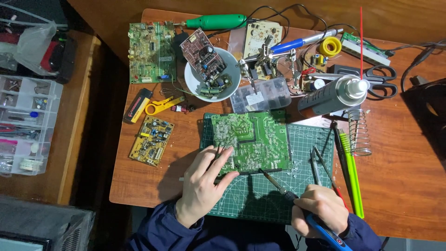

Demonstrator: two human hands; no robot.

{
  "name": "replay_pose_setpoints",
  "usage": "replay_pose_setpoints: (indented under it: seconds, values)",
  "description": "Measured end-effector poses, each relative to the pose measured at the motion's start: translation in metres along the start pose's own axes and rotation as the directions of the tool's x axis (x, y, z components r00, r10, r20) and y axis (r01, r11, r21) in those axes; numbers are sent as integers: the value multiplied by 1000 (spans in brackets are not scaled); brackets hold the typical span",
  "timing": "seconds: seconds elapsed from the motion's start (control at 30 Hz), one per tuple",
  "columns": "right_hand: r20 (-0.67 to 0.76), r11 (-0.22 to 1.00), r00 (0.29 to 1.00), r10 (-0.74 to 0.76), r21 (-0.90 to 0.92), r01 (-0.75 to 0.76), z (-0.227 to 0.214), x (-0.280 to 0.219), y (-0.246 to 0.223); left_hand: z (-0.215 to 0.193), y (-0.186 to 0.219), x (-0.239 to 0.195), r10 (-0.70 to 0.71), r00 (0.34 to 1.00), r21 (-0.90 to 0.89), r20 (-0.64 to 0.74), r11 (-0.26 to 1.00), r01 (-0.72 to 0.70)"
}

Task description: Soldering and desoldering components on a printed circuit board at a workbench using a soldering iron.

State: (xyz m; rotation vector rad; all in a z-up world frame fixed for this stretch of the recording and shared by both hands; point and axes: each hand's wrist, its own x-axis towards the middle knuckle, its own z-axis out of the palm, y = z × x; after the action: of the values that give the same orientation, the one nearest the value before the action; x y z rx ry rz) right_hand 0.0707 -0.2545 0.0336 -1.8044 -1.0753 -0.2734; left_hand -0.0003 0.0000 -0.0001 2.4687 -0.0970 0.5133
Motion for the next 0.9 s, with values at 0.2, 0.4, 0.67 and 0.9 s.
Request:
replay_pose_setpoints:
  seconds: [0.2,0.4,0.67,0.9]
  values:
    - [1,1000,1000,5,-17,-5,-3,1,-3,0,0,0,1,1000,15,-2,1000,-1]
    - [-9,1000,1000,-9,-14,9,-3,0,1,-1,0,1,-2,1000,-6,1,1000,2]
    - [-38,1000,999,-3,4,3,-1,-1,0,0,-1,0,4,1000,11,-7,1000,-4]
    - [-43,1000,999,14,14,-14,0,3,-3,1,-1,-1,-6,1000,33,3,999,6]
